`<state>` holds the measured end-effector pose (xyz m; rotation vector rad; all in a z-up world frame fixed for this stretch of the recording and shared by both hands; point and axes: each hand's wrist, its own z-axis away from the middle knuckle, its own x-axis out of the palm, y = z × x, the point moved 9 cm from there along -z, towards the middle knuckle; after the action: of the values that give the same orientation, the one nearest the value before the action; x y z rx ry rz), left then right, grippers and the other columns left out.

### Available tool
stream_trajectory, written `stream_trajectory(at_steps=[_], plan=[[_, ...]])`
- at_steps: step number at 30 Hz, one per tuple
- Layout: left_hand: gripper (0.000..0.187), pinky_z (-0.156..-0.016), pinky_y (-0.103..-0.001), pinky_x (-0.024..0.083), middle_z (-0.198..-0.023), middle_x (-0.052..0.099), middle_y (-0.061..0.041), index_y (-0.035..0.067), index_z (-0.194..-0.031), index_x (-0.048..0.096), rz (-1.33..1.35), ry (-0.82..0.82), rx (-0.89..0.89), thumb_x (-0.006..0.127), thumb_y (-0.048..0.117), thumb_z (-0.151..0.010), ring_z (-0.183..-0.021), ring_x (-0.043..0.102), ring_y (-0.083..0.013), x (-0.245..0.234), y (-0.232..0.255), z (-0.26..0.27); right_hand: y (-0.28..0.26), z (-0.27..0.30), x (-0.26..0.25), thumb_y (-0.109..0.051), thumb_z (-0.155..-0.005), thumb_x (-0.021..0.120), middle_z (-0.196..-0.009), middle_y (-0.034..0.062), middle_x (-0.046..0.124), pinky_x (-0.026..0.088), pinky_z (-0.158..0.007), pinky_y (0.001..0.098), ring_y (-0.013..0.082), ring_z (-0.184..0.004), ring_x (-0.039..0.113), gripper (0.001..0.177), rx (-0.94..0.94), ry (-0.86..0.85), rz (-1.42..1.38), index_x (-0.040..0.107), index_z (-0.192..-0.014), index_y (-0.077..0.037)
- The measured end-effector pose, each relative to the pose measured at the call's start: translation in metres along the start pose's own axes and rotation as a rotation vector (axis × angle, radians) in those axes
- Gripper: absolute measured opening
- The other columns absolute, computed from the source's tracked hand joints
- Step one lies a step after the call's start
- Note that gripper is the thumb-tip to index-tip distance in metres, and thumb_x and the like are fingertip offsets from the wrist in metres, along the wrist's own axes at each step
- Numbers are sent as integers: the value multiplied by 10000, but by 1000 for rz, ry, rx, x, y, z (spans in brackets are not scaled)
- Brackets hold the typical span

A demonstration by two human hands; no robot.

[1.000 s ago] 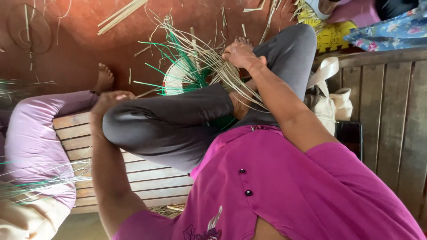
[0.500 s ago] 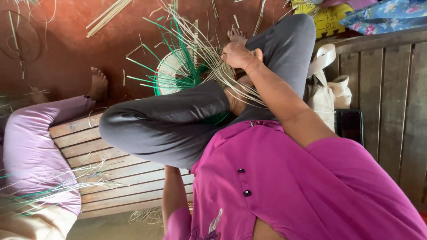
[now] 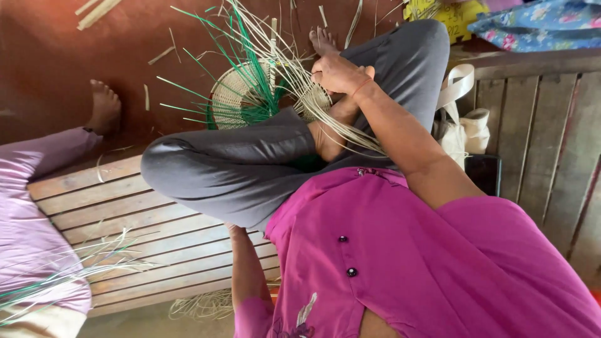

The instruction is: Weaving dried plant fibers together to create a circular base for a basket or hat.

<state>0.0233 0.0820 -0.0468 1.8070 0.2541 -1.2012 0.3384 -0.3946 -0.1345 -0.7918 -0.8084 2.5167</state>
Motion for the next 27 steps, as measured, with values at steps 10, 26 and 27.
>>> stream_trajectory(at_steps=[10,26,27], plan=[[288,-795,-364,561,-1140,657,-125,36,-1241,628,136,105,273,615,-71,-973,-992,652,-239,-14,190,-32,-56,51,-6,-43,-729,798,-950,127,606,491,-773,444,320,-868,605,420,-568,286,621,609,-1104,-61],[208,-963,-482,446,-1368,519,-104,73,-952,721,-34,-534,777,758,137,-757,-1231,483,-362,269,298,103,-121,16,-48,-258,-759,838,-765,19,710,473,-530,307,164,-567,575,231,-335,-205,392,730,-887,-99],[208,-963,-482,446,-1368,519,-104,73,-952,721,-34,-539,776,758,137,-757,-1231,483,-362,274,296,104,-91,7,-23,-258,-759,838,-765,19,710,473,-530,307,164,-567,575,231,-331,-207,389,730,-887,-99]])
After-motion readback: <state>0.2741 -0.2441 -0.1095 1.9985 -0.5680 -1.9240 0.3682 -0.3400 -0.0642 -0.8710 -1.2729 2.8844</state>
